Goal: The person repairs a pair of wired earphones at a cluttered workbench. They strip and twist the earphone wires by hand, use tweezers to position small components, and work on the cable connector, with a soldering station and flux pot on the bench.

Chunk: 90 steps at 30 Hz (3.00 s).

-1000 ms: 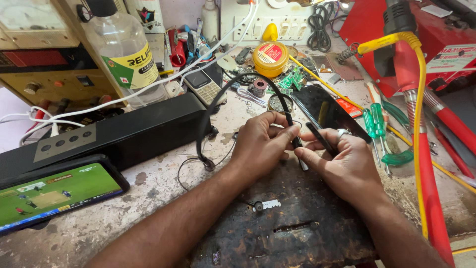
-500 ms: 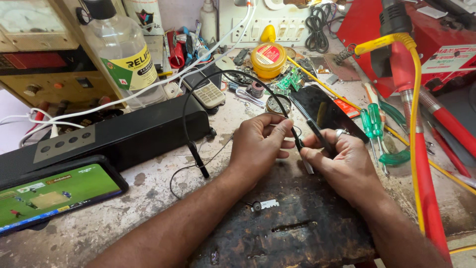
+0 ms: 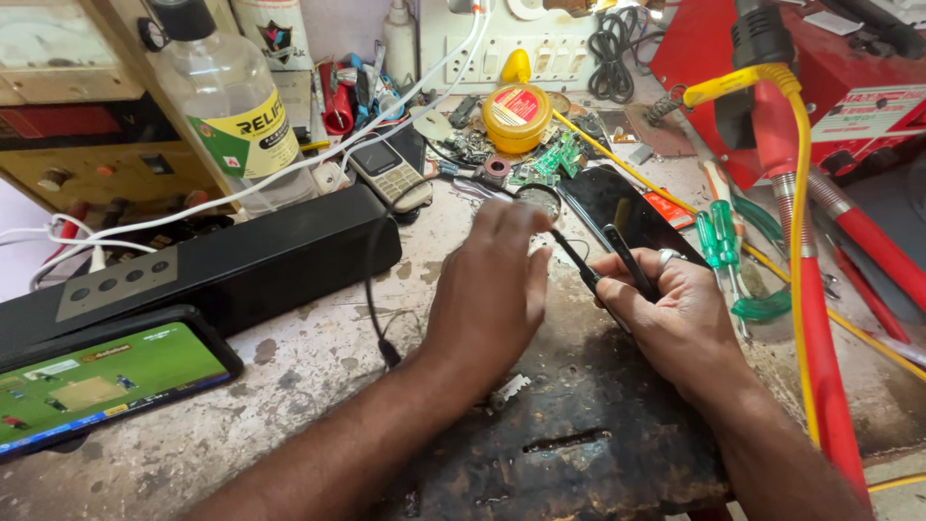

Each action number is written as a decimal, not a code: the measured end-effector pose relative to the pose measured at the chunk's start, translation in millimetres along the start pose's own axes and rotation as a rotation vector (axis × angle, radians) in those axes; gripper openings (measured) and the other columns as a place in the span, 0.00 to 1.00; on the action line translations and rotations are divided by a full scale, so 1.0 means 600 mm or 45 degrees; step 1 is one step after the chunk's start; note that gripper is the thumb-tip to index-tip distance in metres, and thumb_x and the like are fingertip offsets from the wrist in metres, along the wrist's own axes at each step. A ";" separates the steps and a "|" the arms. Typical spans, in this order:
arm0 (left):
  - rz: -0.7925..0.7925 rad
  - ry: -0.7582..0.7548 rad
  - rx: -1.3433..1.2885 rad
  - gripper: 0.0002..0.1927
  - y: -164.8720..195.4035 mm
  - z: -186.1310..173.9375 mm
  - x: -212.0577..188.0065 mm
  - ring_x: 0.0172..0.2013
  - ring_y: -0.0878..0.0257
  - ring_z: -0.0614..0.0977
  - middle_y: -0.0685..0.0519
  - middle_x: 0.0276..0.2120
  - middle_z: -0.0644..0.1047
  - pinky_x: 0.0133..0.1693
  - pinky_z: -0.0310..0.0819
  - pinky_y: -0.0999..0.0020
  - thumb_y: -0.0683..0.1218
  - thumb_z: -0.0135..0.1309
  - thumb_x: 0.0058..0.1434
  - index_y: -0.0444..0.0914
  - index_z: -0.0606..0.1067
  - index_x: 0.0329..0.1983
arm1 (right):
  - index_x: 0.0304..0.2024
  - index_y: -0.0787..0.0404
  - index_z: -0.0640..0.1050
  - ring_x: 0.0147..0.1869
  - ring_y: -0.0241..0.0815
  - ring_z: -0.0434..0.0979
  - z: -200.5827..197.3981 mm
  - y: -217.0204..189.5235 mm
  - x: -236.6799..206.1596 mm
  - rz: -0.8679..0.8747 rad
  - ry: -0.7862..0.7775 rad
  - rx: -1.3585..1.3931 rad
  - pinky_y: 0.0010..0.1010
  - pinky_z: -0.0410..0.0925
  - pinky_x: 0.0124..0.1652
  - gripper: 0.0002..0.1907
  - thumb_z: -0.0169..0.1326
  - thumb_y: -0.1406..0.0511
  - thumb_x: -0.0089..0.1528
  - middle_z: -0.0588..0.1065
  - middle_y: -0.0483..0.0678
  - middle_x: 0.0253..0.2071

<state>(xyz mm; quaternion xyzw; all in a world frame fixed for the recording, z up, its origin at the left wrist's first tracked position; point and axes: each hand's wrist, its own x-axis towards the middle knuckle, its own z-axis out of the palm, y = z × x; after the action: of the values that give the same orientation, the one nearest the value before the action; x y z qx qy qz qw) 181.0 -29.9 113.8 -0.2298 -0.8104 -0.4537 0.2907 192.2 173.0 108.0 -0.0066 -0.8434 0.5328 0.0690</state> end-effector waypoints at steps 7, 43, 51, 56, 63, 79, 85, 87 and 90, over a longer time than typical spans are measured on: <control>-0.127 -0.125 0.187 0.14 -0.013 -0.002 0.007 0.35 0.43 0.83 0.42 0.47 0.76 0.35 0.78 0.51 0.46 0.60 0.61 0.37 0.75 0.48 | 0.45 0.62 0.85 0.30 0.25 0.71 -0.002 0.000 -0.003 -0.003 0.008 -0.027 0.20 0.63 0.30 0.12 0.58 0.66 0.61 0.78 0.39 0.28; 0.154 -0.190 0.249 0.07 -0.035 0.002 0.006 0.39 0.43 0.81 0.40 0.35 0.78 0.42 0.75 0.50 0.36 0.51 0.59 0.31 0.71 0.41 | 0.40 0.61 0.87 0.30 0.26 0.74 0.031 -0.004 -0.002 -0.081 0.023 -0.236 0.22 0.68 0.31 0.12 0.66 0.63 0.55 0.82 0.39 0.27; 0.227 -0.167 0.253 0.13 -0.039 -0.001 0.010 0.39 0.43 0.82 0.39 0.37 0.78 0.42 0.76 0.51 0.35 0.49 0.58 0.30 0.73 0.46 | 0.40 0.60 0.87 0.28 0.26 0.71 0.025 -0.001 0.001 -0.079 0.013 -0.288 0.23 0.66 0.28 0.12 0.66 0.62 0.56 0.79 0.39 0.25; 0.143 -0.244 0.322 0.14 -0.022 -0.010 0.020 0.39 0.44 0.83 0.41 0.37 0.79 0.41 0.77 0.51 0.36 0.49 0.59 0.32 0.74 0.48 | 0.41 0.59 0.87 0.27 0.27 0.70 0.023 -0.008 0.001 -0.046 -0.024 -0.304 0.24 0.65 0.27 0.13 0.65 0.62 0.56 0.79 0.40 0.25; 0.261 -0.462 0.502 0.14 0.008 -0.033 0.011 0.45 0.49 0.85 0.47 0.56 0.77 0.44 0.75 0.51 0.41 0.54 0.60 0.38 0.76 0.50 | 0.46 0.59 0.84 0.31 0.27 0.75 0.020 -0.015 -0.001 -0.145 -0.123 -0.339 0.23 0.69 0.30 0.15 0.64 0.63 0.58 0.84 0.43 0.31; 0.039 -0.633 0.104 0.06 -0.071 -0.010 0.019 0.40 0.53 0.84 0.51 0.36 0.83 0.42 0.77 0.54 0.45 0.59 0.58 0.45 0.83 0.39 | 0.40 0.63 0.77 0.37 0.31 0.73 -0.014 0.021 0.017 -0.292 0.193 0.203 0.20 0.66 0.40 0.28 0.40 0.47 0.73 0.78 0.47 0.36; -0.087 -0.521 0.154 0.05 -0.090 -0.002 0.028 0.38 0.50 0.83 0.50 0.36 0.81 0.41 0.76 0.53 0.43 0.58 0.57 0.43 0.83 0.36 | 0.42 0.63 0.75 0.34 0.37 0.71 -0.015 0.000 0.017 -0.150 0.237 0.402 0.28 0.67 0.36 0.31 0.39 0.42 0.72 0.74 0.48 0.35; -0.096 -0.491 0.192 0.05 -0.096 -0.001 0.033 0.38 0.50 0.83 0.49 0.35 0.80 0.41 0.75 0.52 0.42 0.57 0.58 0.42 0.83 0.35 | 0.42 0.61 0.75 0.35 0.39 0.75 -0.009 -0.014 0.020 -0.054 0.160 0.511 0.31 0.71 0.37 0.23 0.46 0.48 0.68 0.76 0.48 0.36; -0.140 -0.530 0.255 0.05 -0.103 0.000 0.042 0.37 0.49 0.83 0.48 0.35 0.80 0.41 0.76 0.51 0.41 0.56 0.59 0.41 0.82 0.34 | 0.45 0.61 0.75 0.41 0.39 0.81 -0.002 -0.033 0.030 0.010 -0.004 0.498 0.31 0.76 0.43 0.12 0.57 0.62 0.62 0.79 0.47 0.39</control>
<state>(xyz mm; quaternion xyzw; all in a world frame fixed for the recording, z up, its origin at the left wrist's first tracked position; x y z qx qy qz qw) 123.4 -56.8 93.6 -0.2440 -0.9052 -0.3290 0.1135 175.9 167.3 128.3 0.0043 -0.7239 0.6868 0.0657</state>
